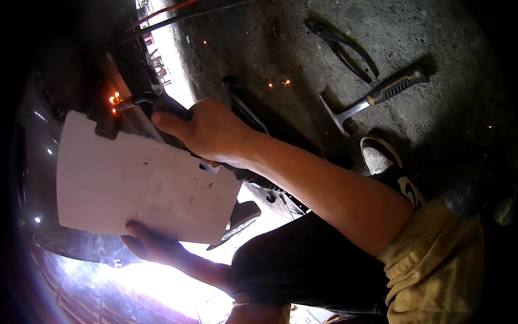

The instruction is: The person sits on the floor and welds a white car bumper using a handheld welding torch. They hold the bumper in place with one hand while operating the torch with the other, creating bright sparks. After finishing the weld, the person stands up, walks around the garage, and picks up a metal bar.

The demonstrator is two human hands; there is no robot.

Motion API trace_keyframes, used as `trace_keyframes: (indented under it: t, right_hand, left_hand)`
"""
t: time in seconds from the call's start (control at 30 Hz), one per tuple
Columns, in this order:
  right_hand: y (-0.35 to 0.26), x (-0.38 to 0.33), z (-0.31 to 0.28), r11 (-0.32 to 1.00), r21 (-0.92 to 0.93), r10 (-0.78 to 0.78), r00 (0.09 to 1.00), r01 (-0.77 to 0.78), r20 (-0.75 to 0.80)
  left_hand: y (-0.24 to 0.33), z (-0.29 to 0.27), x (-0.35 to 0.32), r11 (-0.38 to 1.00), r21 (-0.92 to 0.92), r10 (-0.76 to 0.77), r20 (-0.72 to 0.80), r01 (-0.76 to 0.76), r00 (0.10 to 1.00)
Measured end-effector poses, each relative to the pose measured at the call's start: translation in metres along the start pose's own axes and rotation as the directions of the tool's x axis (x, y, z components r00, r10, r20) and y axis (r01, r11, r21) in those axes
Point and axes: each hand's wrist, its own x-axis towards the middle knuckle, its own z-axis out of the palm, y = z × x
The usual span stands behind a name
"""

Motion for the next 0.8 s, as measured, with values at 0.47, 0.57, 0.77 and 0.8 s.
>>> trace_keyframes:
  t: [0.47,0.57,0.77,0.8]
  right_hand:
    - [-0.0006,0.0016,0.0060,0.999,0.002,-0.038,0.999,0.038,-0.013]
    - [-0.0028,0.0024,0.0059,1.000,-0.015,-0.016,1.000,0.016,-0.004]
    - [-0.0044,0.0024,0.0062,0.999,-0.018,-0.049,0.999,0.048,-0.023]
    - [-0.0039,0.0027,0.0061,0.998,-0.017,-0.056,0.998,0.056,-0.019]
  left_hand:
    - [-0.0023,0.0055,-0.0018,0.999,0.009,0.039,0.209,-0.042,0.977]
    - [-0.0051,0.0047,0.0006,0.998,-0.033,0.055,0.222,-0.049,0.974]
    - [-0.0089,0.0062,0.0027,0.998,-0.034,0.063,0.228,-0.056,0.972]
    - [-0.0062,0.0065,0.0018,0.997,-0.027,0.071,0.222,-0.066,0.973]
